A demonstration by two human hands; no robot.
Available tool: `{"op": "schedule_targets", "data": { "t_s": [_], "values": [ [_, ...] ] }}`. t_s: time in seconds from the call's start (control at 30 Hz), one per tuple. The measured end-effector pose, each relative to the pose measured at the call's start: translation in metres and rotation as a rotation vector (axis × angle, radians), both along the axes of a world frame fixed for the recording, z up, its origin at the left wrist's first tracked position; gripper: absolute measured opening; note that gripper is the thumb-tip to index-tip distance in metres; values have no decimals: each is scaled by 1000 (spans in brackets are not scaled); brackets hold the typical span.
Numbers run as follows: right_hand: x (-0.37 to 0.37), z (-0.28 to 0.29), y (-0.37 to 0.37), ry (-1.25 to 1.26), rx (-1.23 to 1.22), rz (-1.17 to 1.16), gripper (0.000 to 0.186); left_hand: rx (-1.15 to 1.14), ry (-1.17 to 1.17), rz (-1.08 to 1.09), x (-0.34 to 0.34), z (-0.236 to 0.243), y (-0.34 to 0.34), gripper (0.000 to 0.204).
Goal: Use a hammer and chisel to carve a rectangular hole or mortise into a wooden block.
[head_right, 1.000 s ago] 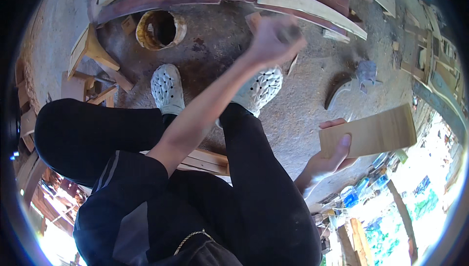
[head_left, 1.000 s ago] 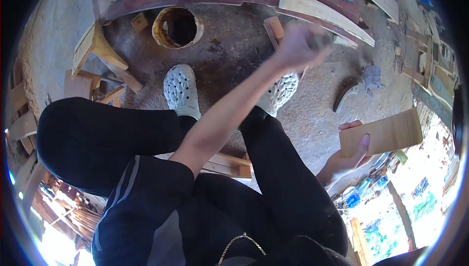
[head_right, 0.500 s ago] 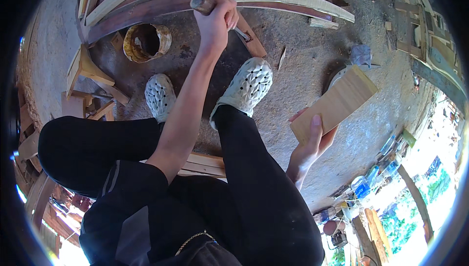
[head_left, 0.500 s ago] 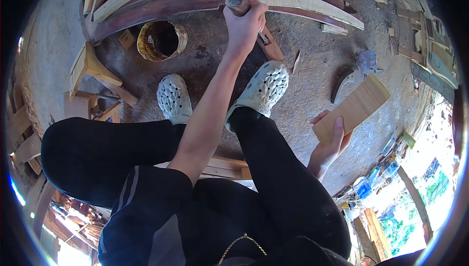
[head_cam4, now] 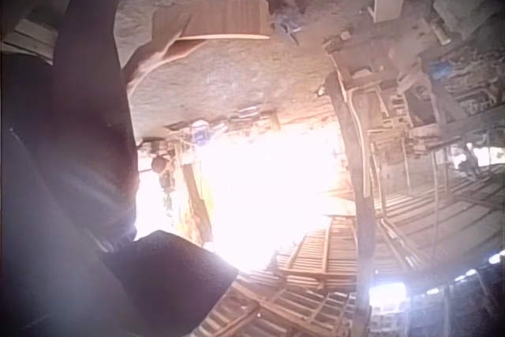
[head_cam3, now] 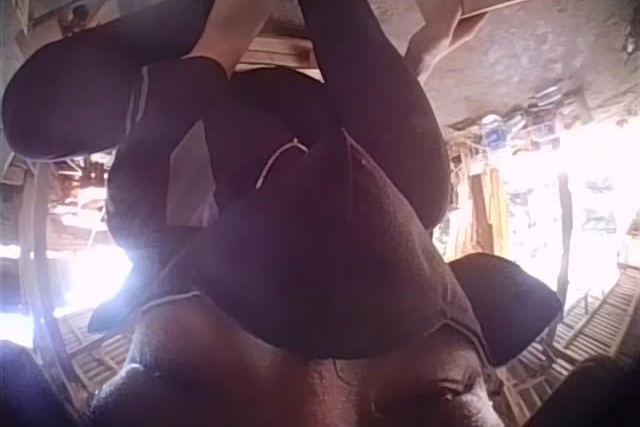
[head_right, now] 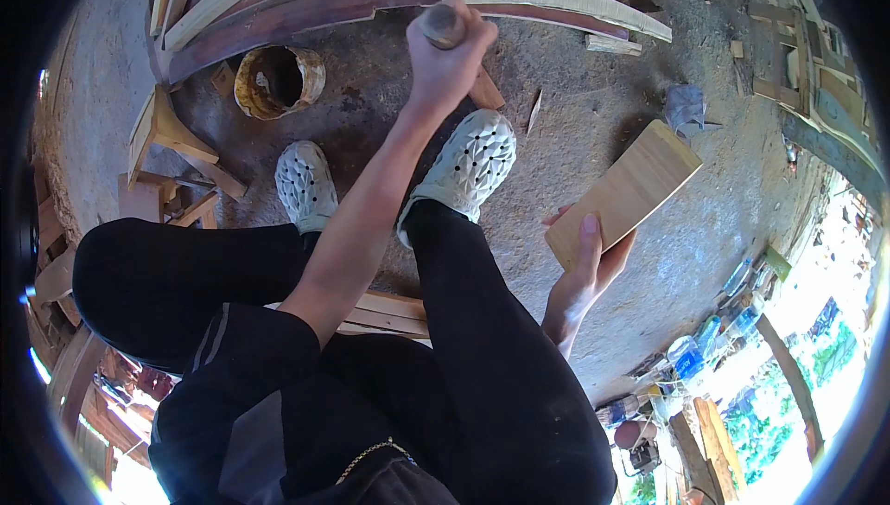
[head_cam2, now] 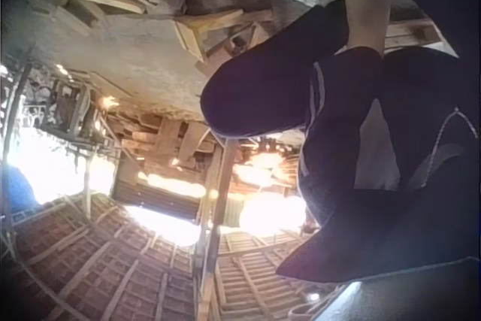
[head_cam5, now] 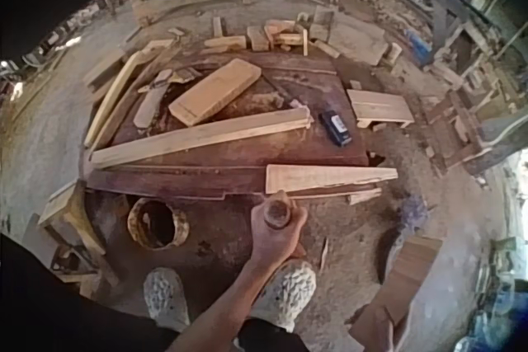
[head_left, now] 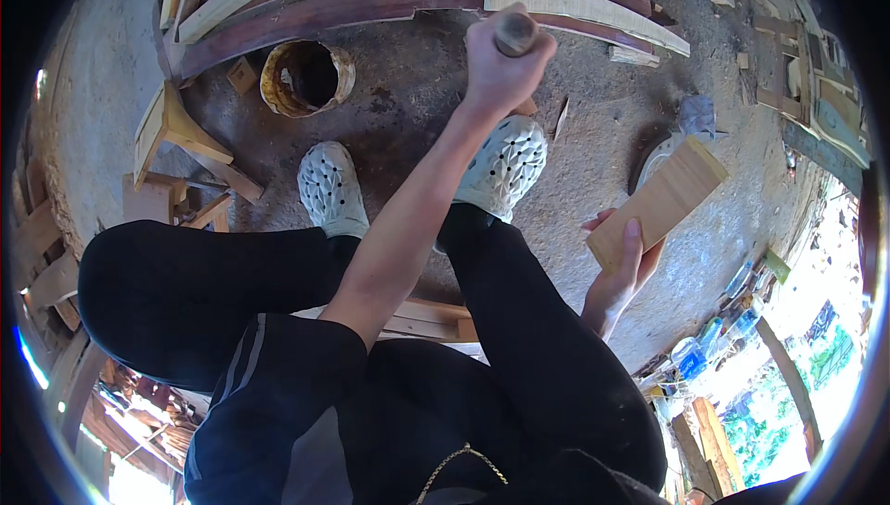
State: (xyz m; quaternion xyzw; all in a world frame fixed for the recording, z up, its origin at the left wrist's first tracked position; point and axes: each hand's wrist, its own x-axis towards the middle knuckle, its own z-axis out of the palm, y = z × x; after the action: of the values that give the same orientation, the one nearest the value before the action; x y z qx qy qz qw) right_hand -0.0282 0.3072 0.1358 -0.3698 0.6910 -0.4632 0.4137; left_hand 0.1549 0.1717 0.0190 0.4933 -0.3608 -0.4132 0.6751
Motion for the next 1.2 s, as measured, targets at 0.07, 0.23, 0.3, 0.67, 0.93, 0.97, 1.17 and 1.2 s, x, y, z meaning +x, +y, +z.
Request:
{"op": "schedule_targets", "data": {
  "t_s": [0.07, 0.23, 0.3, 0.67, 0.93, 0.97, 1.17, 1.2],
  "values": [
    [1, -1, -2, 22, -22, 8, 53, -82, -28, -41, -15, 0, 3, 30],
    [-24, 13, -21, 336, -468, 80, 46, -214, -310, -120, -43, 2, 12, 29],
    [-15, 22, -35, 428, -609, 88, 46, -188, -345, -127, -42, 8, 11, 27],
    [-12, 34, -33, 97, -669, 132, 46, -272, -399, -108, -54, 12, 17, 28],
    [-4, 44, -31, 107, -647, -31, 55, -271, -447, -136, -56, 9, 25, 29],
    [-6, 37, -30, 274, -401, 162, 59, -255, -458, -129, -52, 5, 23, 28],
    [-3, 31, -33, 202, -471, 104, 51, -280, -474, -135, -56, 5, 12, 29],
    [1, 29, -36, -63, -768, -32, 52, -277, -476, -134, -56, 3, 14, 29]
  ]
}}
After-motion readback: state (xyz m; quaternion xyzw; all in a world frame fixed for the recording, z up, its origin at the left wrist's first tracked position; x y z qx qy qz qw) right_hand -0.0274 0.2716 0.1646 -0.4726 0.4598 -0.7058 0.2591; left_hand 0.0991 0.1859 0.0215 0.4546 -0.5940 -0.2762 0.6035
